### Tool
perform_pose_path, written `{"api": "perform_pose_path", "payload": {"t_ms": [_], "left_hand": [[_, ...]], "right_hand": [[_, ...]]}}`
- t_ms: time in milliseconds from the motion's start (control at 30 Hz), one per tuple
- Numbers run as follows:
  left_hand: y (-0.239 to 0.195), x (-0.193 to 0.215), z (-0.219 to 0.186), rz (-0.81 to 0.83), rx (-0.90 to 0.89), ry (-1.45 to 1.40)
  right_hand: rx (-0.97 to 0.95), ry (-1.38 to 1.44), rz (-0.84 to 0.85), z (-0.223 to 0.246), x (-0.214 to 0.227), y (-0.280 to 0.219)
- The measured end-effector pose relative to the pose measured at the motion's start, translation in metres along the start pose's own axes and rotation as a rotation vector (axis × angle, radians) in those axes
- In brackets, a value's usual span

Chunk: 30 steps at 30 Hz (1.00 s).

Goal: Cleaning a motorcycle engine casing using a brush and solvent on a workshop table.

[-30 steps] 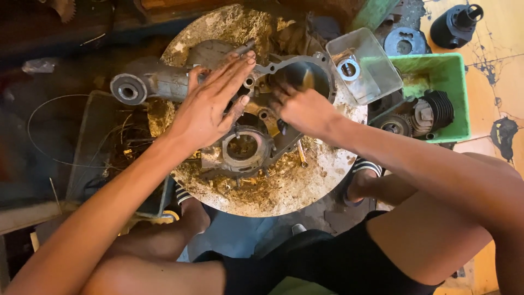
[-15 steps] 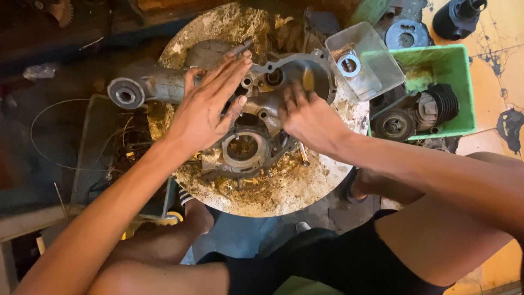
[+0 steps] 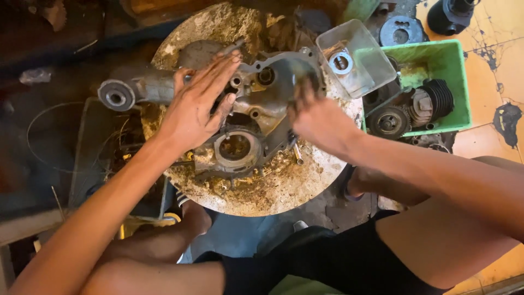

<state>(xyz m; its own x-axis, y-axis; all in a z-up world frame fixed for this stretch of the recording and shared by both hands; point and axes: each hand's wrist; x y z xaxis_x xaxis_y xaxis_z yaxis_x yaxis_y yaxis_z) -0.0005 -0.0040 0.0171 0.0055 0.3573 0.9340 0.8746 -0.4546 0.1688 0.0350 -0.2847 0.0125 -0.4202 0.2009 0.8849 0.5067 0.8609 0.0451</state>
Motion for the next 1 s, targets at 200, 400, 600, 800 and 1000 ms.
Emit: {"api": "perform_pose_path", "payload": {"t_ms": [200, 400, 600, 800, 1000], "left_hand": [[0.002, -0.003, 0.002, -0.024, -0.005, -0.006], [0.005, 0.001, 0.0, -0.039, -0.007, -0.005], [0.007, 0.001, 0.003, -0.064, -0.031, -0.016], [0.01, -0.003, 0.006, -0.057, -0.038, -0.005], [0.011, -0.005, 0.01, -0.11, -0.09, -0.001]], "right_hand": [[0.017, 0.266, -0.067, -0.016, 0.004, -0.007], [0.002, 0.597, 0.287, -0.006, 0.02, -0.004], [-0.071, 0.574, 0.083, -0.007, 0.015, -0.01], [0.051, 1.059, 0.126, 0.009, 0.01, -0.014], [0.031, 0.812, 0.079, 0.014, 0.006, -0.022]]}}
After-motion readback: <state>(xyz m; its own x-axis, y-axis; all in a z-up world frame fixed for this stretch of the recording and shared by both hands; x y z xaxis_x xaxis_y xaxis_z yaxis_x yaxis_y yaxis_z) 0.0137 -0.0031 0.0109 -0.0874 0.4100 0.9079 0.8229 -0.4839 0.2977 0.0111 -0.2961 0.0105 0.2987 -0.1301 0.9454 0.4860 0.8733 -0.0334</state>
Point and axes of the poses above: each hand's wrist, its own y-axis towards the middle knuckle, its own x-axis out of the back of the hand, z = x × y, and after that the axes turned 2 degrees about -x, right-handed
